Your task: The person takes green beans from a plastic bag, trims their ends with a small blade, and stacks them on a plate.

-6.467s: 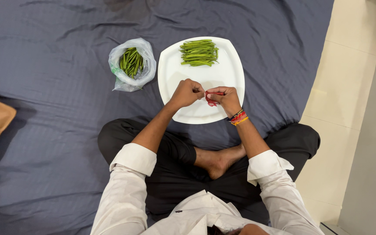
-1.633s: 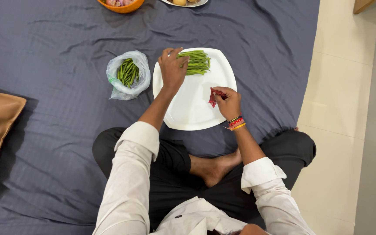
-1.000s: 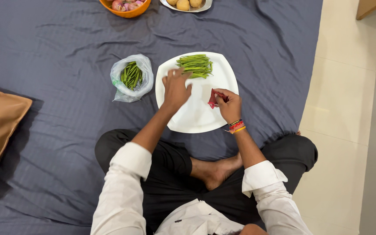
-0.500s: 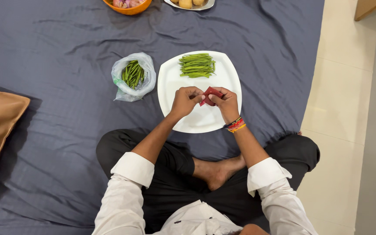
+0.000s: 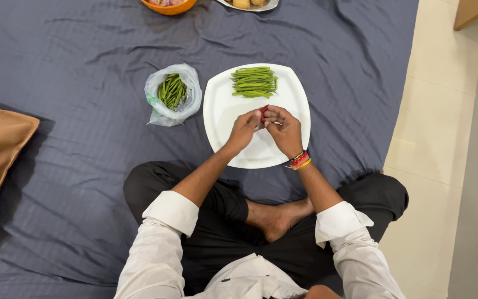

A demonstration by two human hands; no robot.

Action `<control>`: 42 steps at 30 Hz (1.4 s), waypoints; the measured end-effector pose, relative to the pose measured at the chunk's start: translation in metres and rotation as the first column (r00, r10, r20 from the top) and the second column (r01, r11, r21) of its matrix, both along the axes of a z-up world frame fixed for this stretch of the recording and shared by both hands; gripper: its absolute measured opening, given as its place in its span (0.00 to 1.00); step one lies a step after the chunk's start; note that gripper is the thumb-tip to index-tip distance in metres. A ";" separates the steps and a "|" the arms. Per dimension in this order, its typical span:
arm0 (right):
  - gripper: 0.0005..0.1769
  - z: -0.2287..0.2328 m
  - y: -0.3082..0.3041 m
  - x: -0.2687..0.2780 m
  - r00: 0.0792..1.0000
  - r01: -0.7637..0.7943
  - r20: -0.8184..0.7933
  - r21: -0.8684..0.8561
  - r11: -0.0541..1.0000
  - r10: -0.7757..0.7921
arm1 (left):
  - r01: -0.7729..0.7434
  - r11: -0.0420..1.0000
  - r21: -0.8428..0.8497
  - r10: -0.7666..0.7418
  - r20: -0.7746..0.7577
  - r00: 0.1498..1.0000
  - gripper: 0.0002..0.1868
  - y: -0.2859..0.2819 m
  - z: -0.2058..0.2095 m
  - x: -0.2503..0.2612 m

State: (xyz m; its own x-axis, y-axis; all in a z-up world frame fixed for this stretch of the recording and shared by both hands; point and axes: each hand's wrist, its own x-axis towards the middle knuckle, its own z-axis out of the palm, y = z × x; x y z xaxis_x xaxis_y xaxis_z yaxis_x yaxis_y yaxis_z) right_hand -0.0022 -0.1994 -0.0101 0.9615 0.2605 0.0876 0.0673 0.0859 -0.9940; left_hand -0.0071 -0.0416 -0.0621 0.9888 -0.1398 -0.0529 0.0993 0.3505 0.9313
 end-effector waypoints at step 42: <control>0.06 0.015 -0.011 -0.004 0.946 0.306 0.228 -0.378 0.874 -0.233 | 0.004 0.990 0.141 0.012 -0.115 0.993 0.10 0.009 0.039 -0.007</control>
